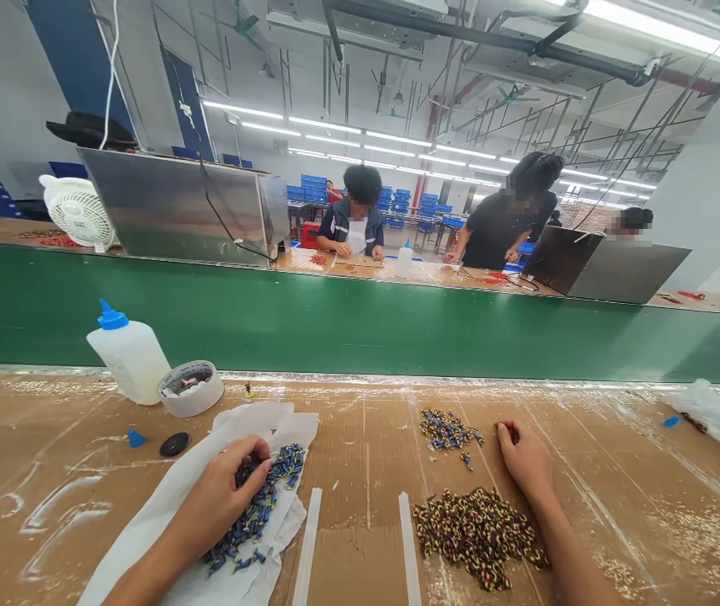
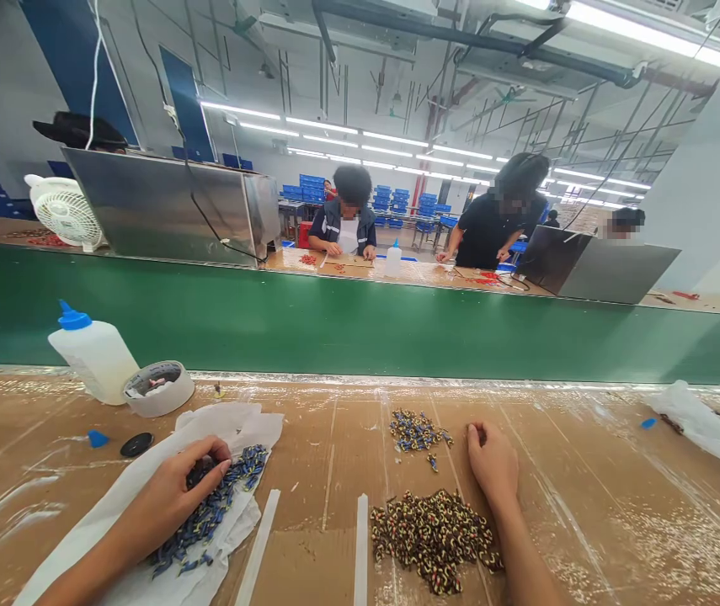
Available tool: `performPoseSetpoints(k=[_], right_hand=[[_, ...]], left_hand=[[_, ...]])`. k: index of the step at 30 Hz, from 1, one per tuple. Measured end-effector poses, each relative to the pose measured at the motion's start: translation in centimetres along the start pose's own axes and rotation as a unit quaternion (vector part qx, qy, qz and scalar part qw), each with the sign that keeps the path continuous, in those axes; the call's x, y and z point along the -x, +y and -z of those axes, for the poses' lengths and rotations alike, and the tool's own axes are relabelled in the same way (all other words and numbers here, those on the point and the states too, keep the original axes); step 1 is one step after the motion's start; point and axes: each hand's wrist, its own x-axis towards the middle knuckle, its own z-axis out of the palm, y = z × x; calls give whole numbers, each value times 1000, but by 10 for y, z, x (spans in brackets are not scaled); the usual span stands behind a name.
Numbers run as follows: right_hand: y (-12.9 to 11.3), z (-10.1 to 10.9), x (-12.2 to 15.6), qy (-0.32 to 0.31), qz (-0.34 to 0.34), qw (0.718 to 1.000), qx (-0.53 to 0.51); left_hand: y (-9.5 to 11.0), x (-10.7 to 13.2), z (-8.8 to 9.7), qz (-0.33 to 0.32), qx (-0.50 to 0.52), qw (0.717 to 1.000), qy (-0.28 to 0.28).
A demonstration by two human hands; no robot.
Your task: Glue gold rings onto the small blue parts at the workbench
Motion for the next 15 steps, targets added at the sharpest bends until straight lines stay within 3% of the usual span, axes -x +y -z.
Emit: performPoseSetpoints(k=[15], right_hand=[[-12, 4, 0, 20, -3, 1000, -6]], left_hand=[[-15, -7, -3, -29, -20, 999, 8]])
